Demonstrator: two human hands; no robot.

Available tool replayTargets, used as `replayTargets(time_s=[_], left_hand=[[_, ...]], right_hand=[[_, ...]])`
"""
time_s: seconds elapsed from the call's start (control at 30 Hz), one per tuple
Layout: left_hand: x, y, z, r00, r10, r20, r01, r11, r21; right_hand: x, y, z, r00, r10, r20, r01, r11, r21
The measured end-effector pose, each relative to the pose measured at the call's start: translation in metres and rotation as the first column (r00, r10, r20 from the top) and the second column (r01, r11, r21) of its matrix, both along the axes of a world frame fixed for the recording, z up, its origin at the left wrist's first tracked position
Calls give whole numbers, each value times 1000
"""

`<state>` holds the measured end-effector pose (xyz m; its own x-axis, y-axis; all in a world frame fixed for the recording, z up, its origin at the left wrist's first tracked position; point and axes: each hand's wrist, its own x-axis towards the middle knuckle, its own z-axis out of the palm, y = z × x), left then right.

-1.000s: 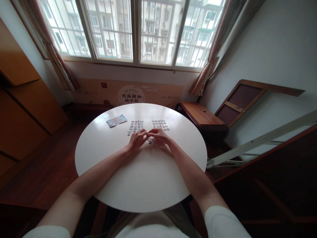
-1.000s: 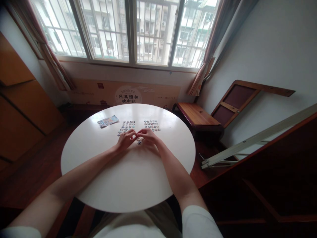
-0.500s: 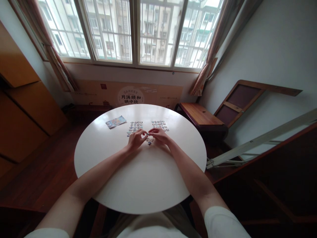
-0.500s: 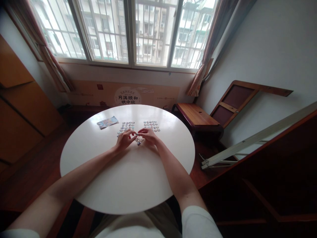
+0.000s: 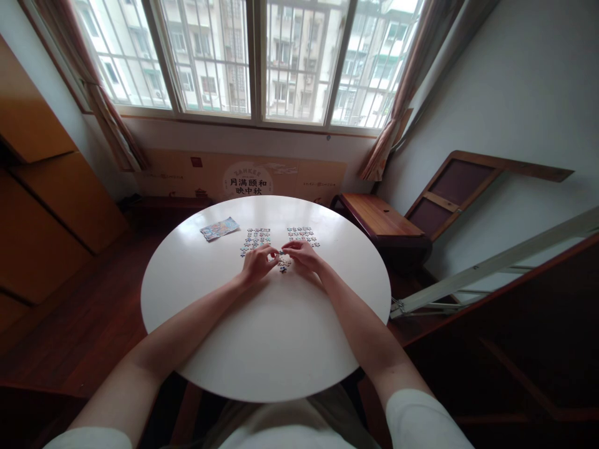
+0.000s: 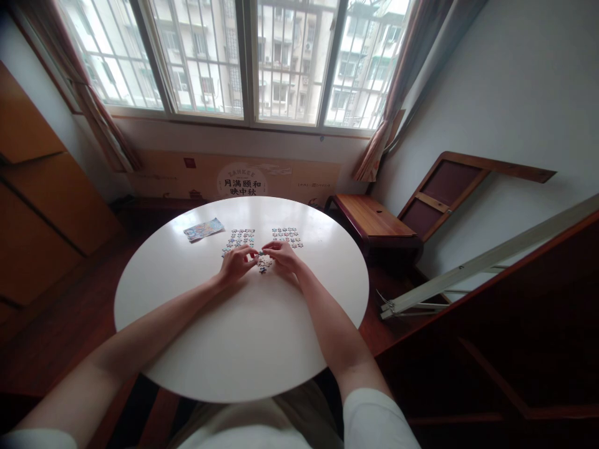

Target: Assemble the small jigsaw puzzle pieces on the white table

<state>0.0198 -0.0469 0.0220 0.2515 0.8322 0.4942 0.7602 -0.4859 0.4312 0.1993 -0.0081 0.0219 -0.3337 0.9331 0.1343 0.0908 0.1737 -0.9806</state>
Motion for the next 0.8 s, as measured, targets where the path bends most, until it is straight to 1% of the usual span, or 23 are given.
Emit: replayTargets(time_s=[0.53, 0.8], left_hand=[[-1, 2, -2, 1000, -4, -25, 4, 1000, 7], [-5, 7, -5, 999, 30, 31, -31, 999, 26]], right_hand=[[0, 1, -1, 1000, 17, -11, -17, 1000, 16], [-1, 1, -1, 999, 9, -36, -9, 1000, 9]])
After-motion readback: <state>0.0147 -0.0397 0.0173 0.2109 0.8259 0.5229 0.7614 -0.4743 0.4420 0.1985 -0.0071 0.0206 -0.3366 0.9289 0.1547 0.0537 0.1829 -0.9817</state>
